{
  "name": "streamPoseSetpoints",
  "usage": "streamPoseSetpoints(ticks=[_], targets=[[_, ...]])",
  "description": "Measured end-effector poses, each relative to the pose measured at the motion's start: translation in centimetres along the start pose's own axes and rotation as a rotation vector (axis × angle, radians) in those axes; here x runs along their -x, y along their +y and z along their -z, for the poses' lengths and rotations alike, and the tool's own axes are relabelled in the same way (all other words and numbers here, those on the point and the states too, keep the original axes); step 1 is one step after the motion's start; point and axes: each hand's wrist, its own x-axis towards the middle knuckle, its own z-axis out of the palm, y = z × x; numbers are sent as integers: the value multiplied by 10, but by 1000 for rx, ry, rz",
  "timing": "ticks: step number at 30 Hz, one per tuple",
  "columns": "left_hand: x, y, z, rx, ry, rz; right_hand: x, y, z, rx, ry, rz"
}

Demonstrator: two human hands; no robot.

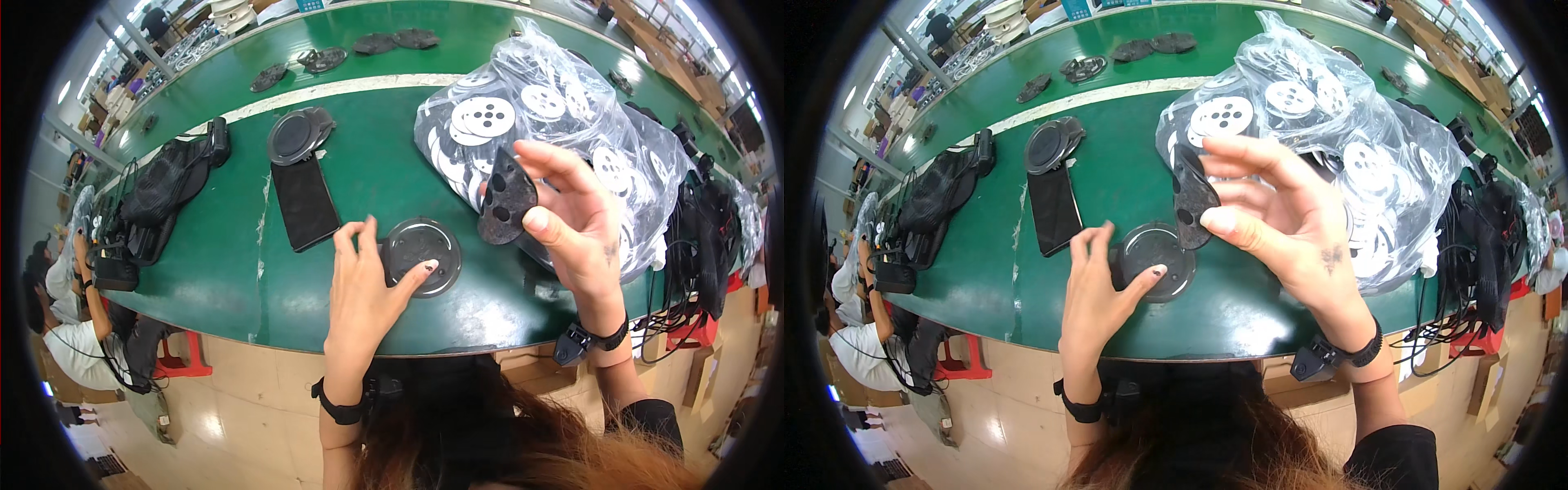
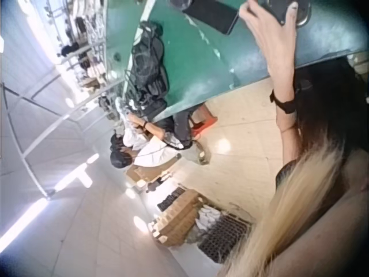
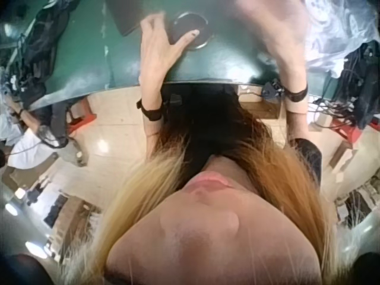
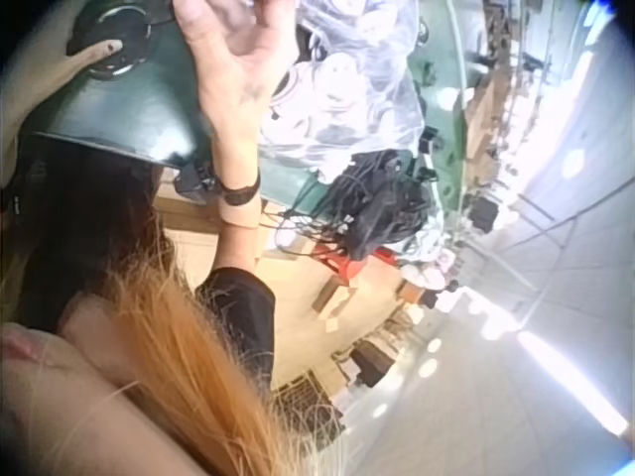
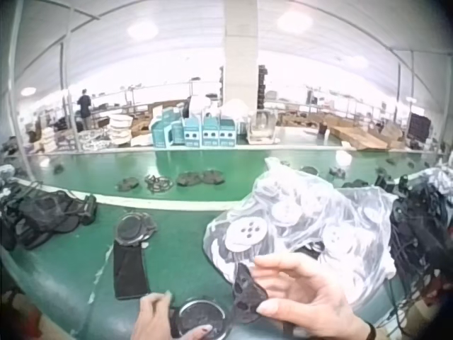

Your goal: Manually assembling plastic and electronic components at a workshop workbench.

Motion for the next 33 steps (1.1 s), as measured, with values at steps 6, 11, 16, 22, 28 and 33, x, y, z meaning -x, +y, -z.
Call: streamPoseSetpoints(ticks=[6,11,16,22,28,33], targets=[[-6,-2,-10,61,117,-126,-2,6,8,-171,9,-87],[-2,1,-2,789,23,136,-1,7,8,-193,-28,-119],[6,12,1,1334,100,147,2,5,0,-59,-62,-73],[7,10,-4,1881,-210,114,5,5,-9,110,-171,-36],[12,4,-16,2412,-423,276,5,5,-10,162,-168,-46],[16,8,-24,2457,-496,423,7,5,-6,63,-163,-49]])
